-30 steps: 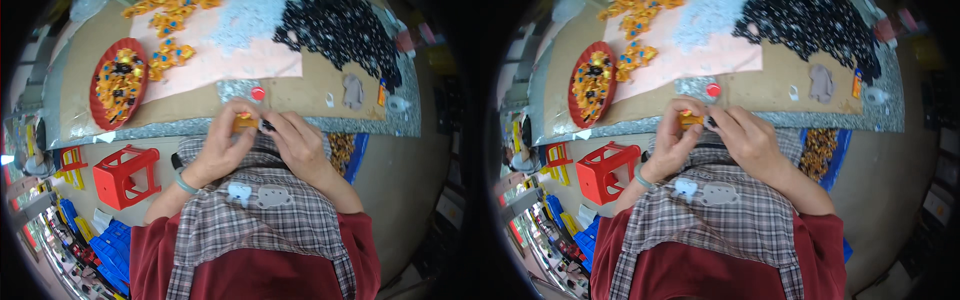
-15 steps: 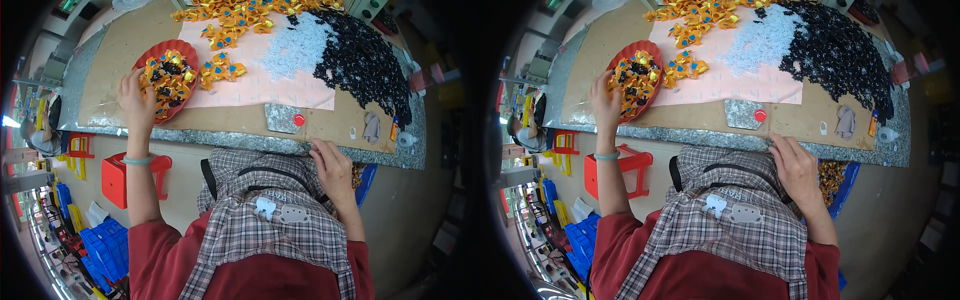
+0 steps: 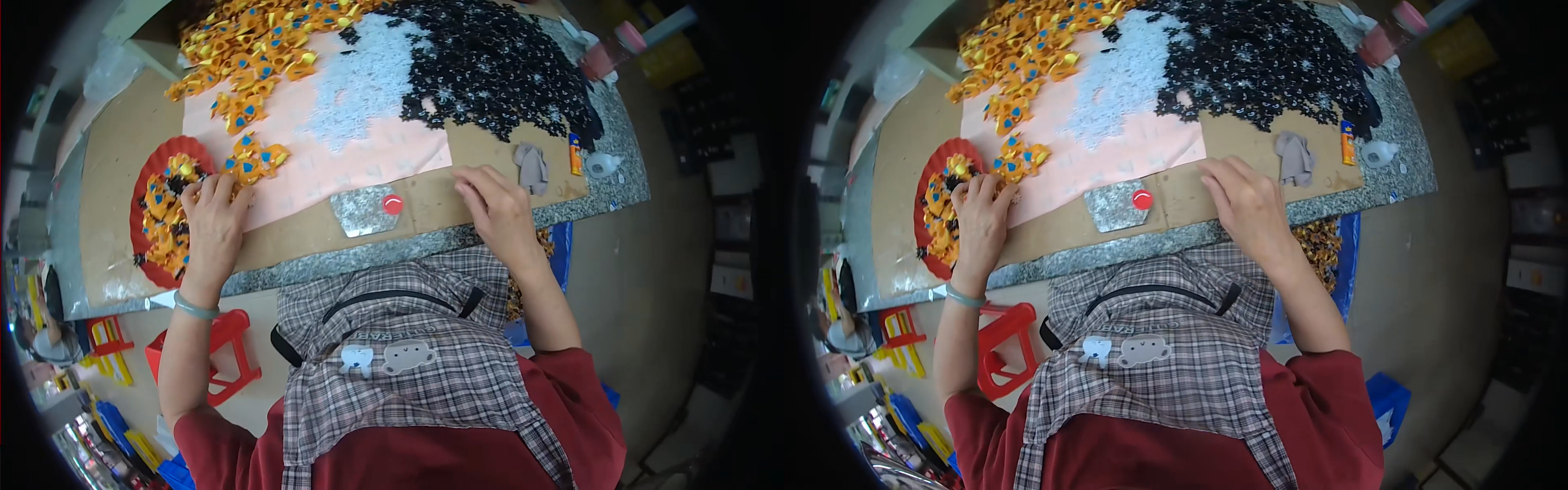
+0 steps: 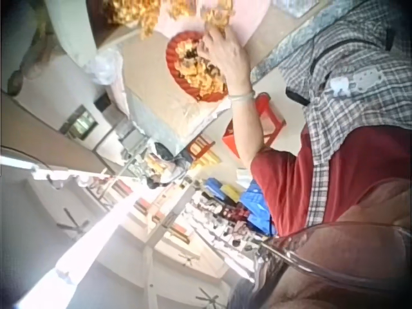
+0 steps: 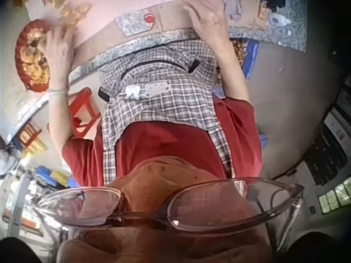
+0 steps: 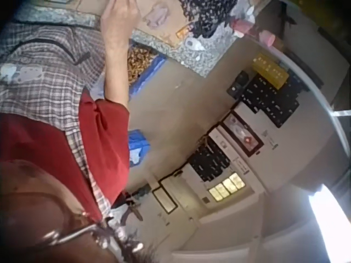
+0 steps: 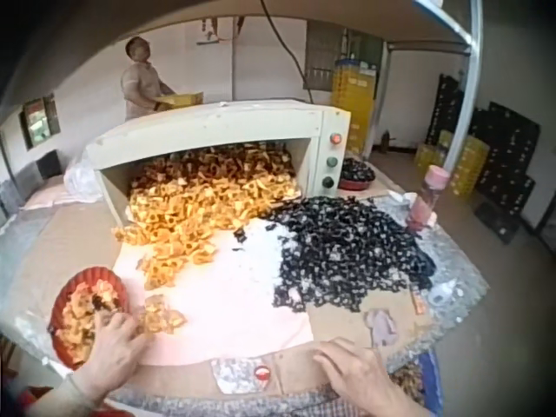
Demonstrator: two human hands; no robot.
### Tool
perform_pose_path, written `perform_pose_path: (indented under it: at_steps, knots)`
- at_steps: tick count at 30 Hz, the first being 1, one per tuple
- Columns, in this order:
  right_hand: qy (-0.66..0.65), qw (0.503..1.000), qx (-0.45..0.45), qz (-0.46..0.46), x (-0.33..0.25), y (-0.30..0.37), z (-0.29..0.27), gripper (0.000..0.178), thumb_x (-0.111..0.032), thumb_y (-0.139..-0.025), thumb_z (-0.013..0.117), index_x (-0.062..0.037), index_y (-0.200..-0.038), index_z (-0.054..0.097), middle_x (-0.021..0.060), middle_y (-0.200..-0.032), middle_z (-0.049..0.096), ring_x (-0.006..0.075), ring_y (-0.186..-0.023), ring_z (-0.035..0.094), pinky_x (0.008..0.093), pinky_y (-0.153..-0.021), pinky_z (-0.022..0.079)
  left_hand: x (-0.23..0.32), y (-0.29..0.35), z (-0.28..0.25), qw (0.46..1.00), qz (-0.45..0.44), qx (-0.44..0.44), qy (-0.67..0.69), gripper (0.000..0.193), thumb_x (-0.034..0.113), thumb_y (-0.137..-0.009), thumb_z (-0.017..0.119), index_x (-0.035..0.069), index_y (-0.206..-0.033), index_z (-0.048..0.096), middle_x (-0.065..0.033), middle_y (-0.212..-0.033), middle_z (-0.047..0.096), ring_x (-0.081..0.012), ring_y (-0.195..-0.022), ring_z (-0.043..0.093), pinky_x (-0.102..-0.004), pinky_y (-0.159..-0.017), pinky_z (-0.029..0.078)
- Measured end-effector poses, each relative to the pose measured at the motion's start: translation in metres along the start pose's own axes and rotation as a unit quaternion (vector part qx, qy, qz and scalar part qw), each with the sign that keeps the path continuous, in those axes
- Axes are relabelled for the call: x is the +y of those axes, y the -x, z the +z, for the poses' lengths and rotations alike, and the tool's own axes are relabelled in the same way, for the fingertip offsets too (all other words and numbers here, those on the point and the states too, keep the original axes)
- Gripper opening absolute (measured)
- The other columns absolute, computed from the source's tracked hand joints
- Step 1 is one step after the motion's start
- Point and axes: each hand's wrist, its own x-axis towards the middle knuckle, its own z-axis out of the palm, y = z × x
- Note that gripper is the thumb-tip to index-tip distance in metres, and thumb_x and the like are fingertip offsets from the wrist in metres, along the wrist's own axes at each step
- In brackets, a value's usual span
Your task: The person assembles craft figurines by gluing small decorative pieces onto them by hand. The person also adjusts and fastens a buckle on a strap before assembling additional figurines.
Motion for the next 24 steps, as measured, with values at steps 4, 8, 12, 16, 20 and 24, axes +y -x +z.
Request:
perform_pose_path:
  at_steps: [4, 8, 12, 16, 20, 24]
  knots:
    - [0.003, 0.997, 0.049, 0.052, 0.021, -0.025, 0.013, 0.016, -0.006, -0.086, 0.063, -0.0015, -0.101, 0.065, 0.0145, -0.089, 0.063, 0.0344, -0.073, 0.064, 0.0412, -0.063, 0.051, 0.003, -0.019, 0.002, 0.998, 0.002, 0.025, 0.05, 0.025, 0.004, -0.078, 0.06, 0.006, -0.103, 0.062, -0.0124, -0.107, 0.054, -0.028, -0.106, 0.053, -0.0435, -0.093, 0.037]
    - [0.055, 0.994, 0.066, 0.061, 0.036, -0.054, 0.028, 0.017, -0.005, -0.086, 0.063, -0.0008, -0.102, 0.064, 0.0116, -0.091, 0.063, 0.0253, -0.075, 0.065, 0.0354, -0.066, 0.051, 0.019, -0.026, -0.003, 0.972, -0.07, 0.053, 0.217, 0.024, 0.002, -0.082, 0.062, 0.003, -0.105, 0.063, -0.0138, -0.104, 0.054, -0.0291, -0.098, 0.055, -0.04, -0.087, 0.043]
    - [0.077, 0.994, 0.021, 0.071, 0.035, -0.069, 0.037, 0.018, -0.01, -0.084, 0.065, -0.0021, -0.1, 0.065, 0.0129, -0.093, 0.061, 0.0334, -0.076, 0.065, 0.0424, -0.067, 0.052, 0.03, -0.023, -0.009, 0.932, -0.133, 0.086, 0.326, 0.024, 0.001, -0.084, 0.063, 0.0, -0.108, 0.062, -0.0144, -0.102, 0.053, -0.0289, -0.091, 0.056, -0.0371, -0.08, 0.047]
    - [0.108, 0.99, -0.019, 0.088, 0.036, -0.069, 0.038, 0.015, -0.009, -0.083, 0.064, -0.0031, -0.097, 0.065, 0.0109, -0.093, 0.061, 0.0316, -0.078, 0.065, 0.0412, -0.069, 0.053, 0.036, -0.015, -0.008, 0.9, -0.167, 0.102, 0.39, 0.021, 0.003, -0.087, 0.062, -0.001, -0.107, 0.062, -0.0145, -0.103, 0.055, -0.0257, -0.093, 0.055, -0.0353, -0.08, 0.048]
    - [0.06, 0.998, -0.031, 0.02, 0.052, -0.068, 0.03, 0.011, -0.007, -0.083, 0.063, -0.0035, -0.094, 0.065, 0.01, -0.093, 0.061, 0.0305, -0.081, 0.065, 0.0399, -0.072, 0.052, 0.041, -0.012, 0.004, 0.842, -0.17, 0.134, 0.494, 0.019, 0.008, -0.092, 0.059, -0.001, -0.109, 0.061, -0.0138, -0.105, 0.058, -0.0212, -0.095, 0.058, -0.0319, -0.079, 0.049]
    - [0.002, 0.997, -0.049, -0.056, 0.058, -0.069, 0.023, 0.009, -0.004, -0.082, 0.063, -0.0023, -0.09, 0.064, 0.0094, -0.093, 0.061, 0.0301, -0.083, 0.064, 0.0389, -0.073, 0.052, 0.055, -0.01, 0.003, 0.682, -0.236, 0.088, 0.686, 0.023, 0.013, -0.097, 0.053, -0.001, -0.115, 0.058, -0.0128, -0.108, 0.061, -0.018, -0.091, 0.062, -0.0276, -0.076, 0.051]
